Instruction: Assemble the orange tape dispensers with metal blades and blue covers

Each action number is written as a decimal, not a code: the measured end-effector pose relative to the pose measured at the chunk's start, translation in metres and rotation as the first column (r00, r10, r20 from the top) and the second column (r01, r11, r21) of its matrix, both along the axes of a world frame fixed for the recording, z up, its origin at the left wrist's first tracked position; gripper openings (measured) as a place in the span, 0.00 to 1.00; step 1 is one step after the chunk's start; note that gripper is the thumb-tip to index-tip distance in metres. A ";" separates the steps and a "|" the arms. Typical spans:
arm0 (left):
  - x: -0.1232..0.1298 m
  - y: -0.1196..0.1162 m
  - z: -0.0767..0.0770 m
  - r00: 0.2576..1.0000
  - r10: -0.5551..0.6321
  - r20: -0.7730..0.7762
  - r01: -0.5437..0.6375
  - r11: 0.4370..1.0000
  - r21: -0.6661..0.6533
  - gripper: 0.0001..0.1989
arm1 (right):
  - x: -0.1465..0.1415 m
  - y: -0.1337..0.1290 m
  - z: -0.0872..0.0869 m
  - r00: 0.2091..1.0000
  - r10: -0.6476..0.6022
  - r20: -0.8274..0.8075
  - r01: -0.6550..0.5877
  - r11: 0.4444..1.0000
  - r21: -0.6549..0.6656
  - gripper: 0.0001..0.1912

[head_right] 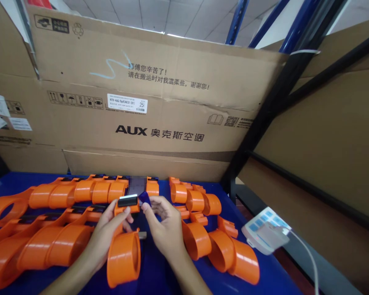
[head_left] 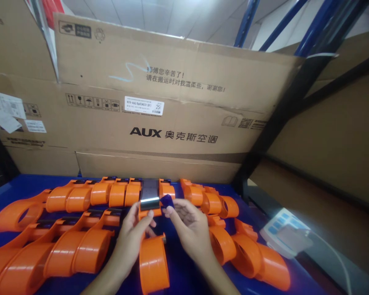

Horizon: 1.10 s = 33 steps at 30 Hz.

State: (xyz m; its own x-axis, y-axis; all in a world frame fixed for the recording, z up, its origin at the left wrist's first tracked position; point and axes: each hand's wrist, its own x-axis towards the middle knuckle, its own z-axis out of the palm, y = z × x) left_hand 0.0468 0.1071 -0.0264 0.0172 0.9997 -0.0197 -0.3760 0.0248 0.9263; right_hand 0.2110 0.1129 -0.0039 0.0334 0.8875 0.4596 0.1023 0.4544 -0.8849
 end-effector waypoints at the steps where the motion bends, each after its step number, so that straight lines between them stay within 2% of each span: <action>1: 0.000 0.000 0.001 1.000 0.004 0.003 -0.004 1.000 -0.004 0.20 | 0.000 0.000 0.000 1.000 0.000 0.019 0.000 1.000 0.004 0.11; 6: 0.000 0.001 -0.002 1.000 0.023 0.012 -0.024 0.999 0.021 0.19 | -0.001 -0.002 -0.004 0.993 -0.027 0.118 0.024 0.999 0.021 0.09; 10: -0.001 0.003 -0.009 0.999 0.005 -0.049 -0.004 0.999 0.032 0.20 | -0.002 -0.004 -0.005 0.976 0.000 0.219 -0.009 0.999 0.038 0.08; 14: -0.001 0.001 -0.009 0.994 0.011 -0.111 -0.007 0.999 0.039 0.21 | 0.001 -0.005 -0.001 0.936 -0.017 0.351 -0.010 0.997 0.076 0.09; 17: 0.000 -0.002 -0.007 0.994 0.030 -0.108 -0.027 0.999 0.036 0.23 | 0.004 -0.006 0.004 0.901 -0.055 0.430 -0.012 0.988 0.152 0.07; 22: 0.002 -0.005 -0.005 0.996 0.047 -0.078 -0.045 0.999 0.022 0.25 | 0.006 -0.006 0.007 0.884 -0.056 0.463 -0.065 0.968 0.242 0.07; 28: 0.002 -0.002 -0.005 0.995 0.022 -0.101 -0.017 0.999 0.050 0.22 | 0.009 -0.004 0.009 0.850 -0.016 0.526 -0.152 0.950 0.274 0.07; 33: 0.003 -0.003 -0.001 0.996 0.013 -0.083 -0.006 0.997 0.076 0.21 | 0.010 -0.004 0.010 0.821 -0.032 0.570 -0.168 0.941 0.294 0.07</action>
